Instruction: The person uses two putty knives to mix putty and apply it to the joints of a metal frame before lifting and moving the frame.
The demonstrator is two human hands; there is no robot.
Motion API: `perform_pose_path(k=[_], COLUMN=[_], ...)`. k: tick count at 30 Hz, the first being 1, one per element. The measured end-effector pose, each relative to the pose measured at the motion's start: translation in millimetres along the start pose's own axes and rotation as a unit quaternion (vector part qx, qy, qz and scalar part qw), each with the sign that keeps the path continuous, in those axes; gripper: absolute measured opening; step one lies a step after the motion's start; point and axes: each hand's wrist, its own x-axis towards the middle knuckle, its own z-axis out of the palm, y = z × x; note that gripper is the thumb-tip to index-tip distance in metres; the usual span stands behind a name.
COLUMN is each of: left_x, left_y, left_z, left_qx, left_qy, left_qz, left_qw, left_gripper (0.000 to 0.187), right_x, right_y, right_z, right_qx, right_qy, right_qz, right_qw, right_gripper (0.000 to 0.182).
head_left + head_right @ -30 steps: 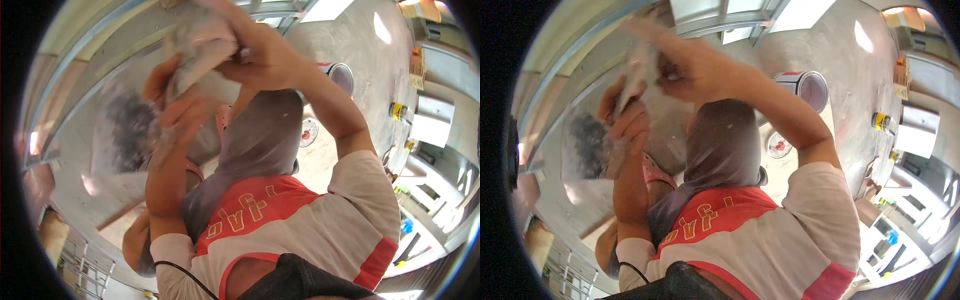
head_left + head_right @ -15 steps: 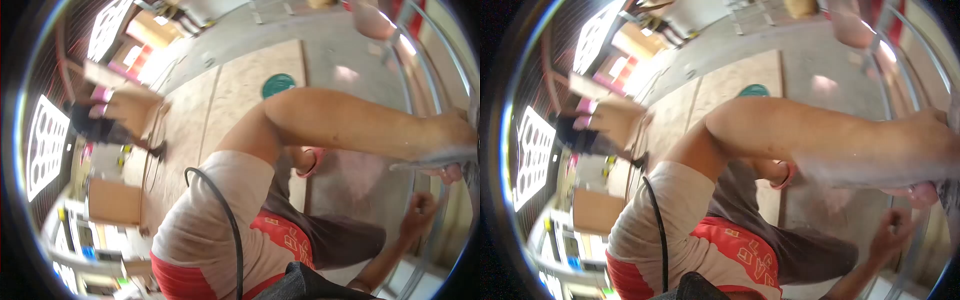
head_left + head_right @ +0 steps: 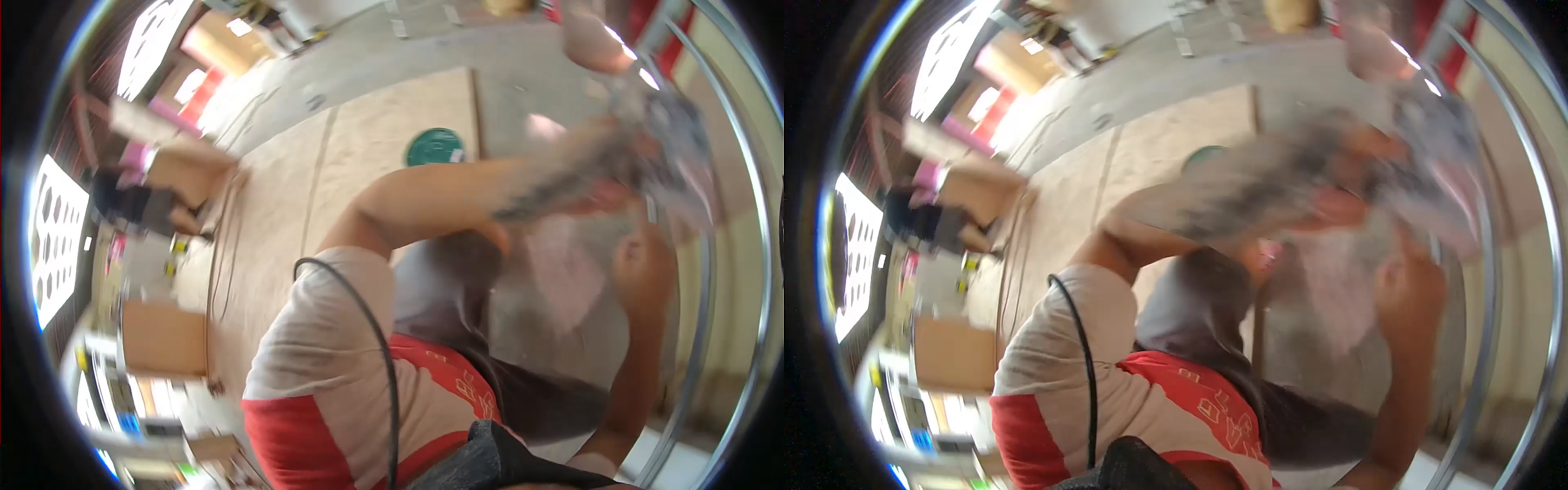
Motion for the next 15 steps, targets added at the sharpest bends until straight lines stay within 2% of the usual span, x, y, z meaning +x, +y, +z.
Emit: perform_pose_path(k=[1, 2, 4, 5, 7, 10, 13, 14, 15], left_x=[-0.6, -0.7, -4.4, -1.2, -0.9, -10.8, -14.1, 6.9, 1.8], left_y=[12.8, 23.1, 40.3, 47.2, 52.4, 82.9, 109.8, 82.0, 97.8], left_z=[-12.8, -19.9, -12.2, -17.4, -59.4, -90.5, -141.4, -129.8, -150.8], left_qx=[0.026, 0.039, 0.062, 0.032, 0.041, -0.059, -0.106, -0.119, -0.120], left_qy=[-0.022, -0.029, 0.088, 0.136, 0.092, 0.072, 0.062, 0.065, 0.070], left_qz=[-0.037, -0.071, -0.049, -0.019, 0.043, -0.007, -0.032, -0.043, -0.036], left_qw=[0.999, 0.996, 0.993, 0.990, 0.994, 0.996, 0.992, 0.990, 0.990], left_gripper=[0.021, 0.021, 0.024, 0.030, 0.028, 0.031, 0.034, 0.034, 0.034], right_x=[0.8, -1.8, 14.2, 26.5, 57.0, 106.6, 157.9, 135.7, 163.2], right_y=[-6.5, -1.0, 5.8, 10.7, 8.5, -7.3, -21.5, 1.6, -9.5], right_z=[1.4, 8.4, -0.1, -7.0, -12.7, 7.5, 34.5, 31.0, 42.3], right_qx=[-0.009, 0.087, 0.250, 0.273, 0.329, 0.378, 0.349, 0.343, 0.330], right_qy=[-0.057, -0.062, -0.040, -0.010, 0.041, 0.026, -0.008, -0.018, -0.042], right_qz=[0.001, 0.054, 0.178, 0.170, 0.130, 0.097, 0.071, 0.071, 0.075], right_qw=[0.998, 0.993, 0.951, 0.947, 0.934, 0.920, 0.934, 0.936, 0.940], right_gripper=[0.066, 0.071, 0.067, 0.066, 0.065, 0.063, 0.064, 0.065, 0.065])
